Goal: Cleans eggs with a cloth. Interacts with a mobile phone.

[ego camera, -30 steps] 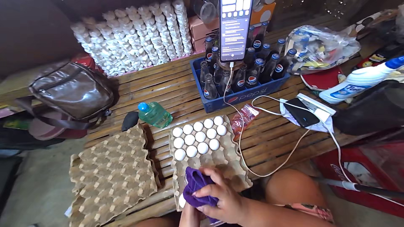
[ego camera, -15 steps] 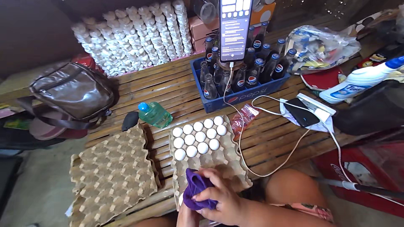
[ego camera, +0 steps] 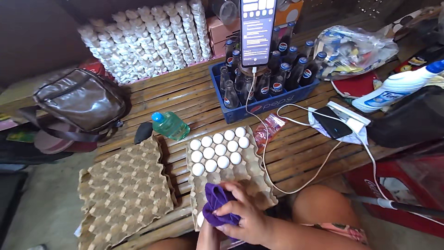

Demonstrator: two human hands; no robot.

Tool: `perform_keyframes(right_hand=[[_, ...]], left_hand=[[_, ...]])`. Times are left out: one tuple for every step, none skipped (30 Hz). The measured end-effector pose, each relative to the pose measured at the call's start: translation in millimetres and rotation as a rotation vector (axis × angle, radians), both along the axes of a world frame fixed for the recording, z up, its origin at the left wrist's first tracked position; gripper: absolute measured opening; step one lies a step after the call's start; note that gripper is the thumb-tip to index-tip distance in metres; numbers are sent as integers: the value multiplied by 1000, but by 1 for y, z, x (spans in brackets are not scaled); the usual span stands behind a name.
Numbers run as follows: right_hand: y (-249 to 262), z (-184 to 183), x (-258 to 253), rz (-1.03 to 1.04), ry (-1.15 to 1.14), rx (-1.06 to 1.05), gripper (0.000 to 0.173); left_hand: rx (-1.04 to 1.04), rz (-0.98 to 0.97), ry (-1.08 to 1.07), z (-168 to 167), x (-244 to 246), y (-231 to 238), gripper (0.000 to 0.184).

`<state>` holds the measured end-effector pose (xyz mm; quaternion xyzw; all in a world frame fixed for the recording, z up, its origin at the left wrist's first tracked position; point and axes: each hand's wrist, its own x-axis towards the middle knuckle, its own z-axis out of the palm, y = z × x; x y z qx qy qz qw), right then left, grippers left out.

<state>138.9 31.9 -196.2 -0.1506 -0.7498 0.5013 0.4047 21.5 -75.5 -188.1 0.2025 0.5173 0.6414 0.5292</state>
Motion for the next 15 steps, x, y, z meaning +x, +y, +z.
perform_keyframes(right_hand=[[0, 0, 0, -13, -5, -28, 22], [1, 0, 1, -29, -9, -63, 23], [1, 0, 1, -44, -13, -94, 24], [2, 1, 1, -56, -11, -116, 25], [2, 0, 1, -62, -6, -128, 26], [2, 0, 1, -59, -8, -131, 26], [2, 1, 1, -49, -15, -127, 26], [2, 1, 1, -34, -22, -113, 25], [1, 2, 1, -16, -28, -85, 24], [1, 2, 1, -1, -31, -43, 22], [0, 1, 0, 12, -33, -1, 20], [0, 1, -1, 24, -31, 27, 19], [0, 1, -1, 30, -30, 43, 19], [1, 1, -1, 28, -29, 48, 20], [2, 1, -1, 18, -28, 42, 20]], left_hand=[[-25, -11, 40, 1, 1, 0, 50], [-50, -26, 55, 5, 2, 1, 56], [-66, -22, 36, 6, 2, 2, 60], [-73, 6, 9, 6, 4, 3, 55], [-69, 32, -17, 8, 4, 5, 50], [-62, 56, -45, 10, 5, 6, 47], [-58, 88, -75, 14, 5, 8, 45], [-63, 124, -103, 17, 5, 11, 45], [-75, 154, -116, 19, 5, 13, 46], [-80, 171, -118, 19, 3, 13, 47], [-79, 185, -118, 17, 2, 14, 46], [-71, 181, -113, 16, 2, 13, 44], [-63, 169, -101, 15, 3, 11, 41], [-66, 149, -80, 14, 4, 9, 39], [-72, 121, -52, 13, 6, 7, 38]])
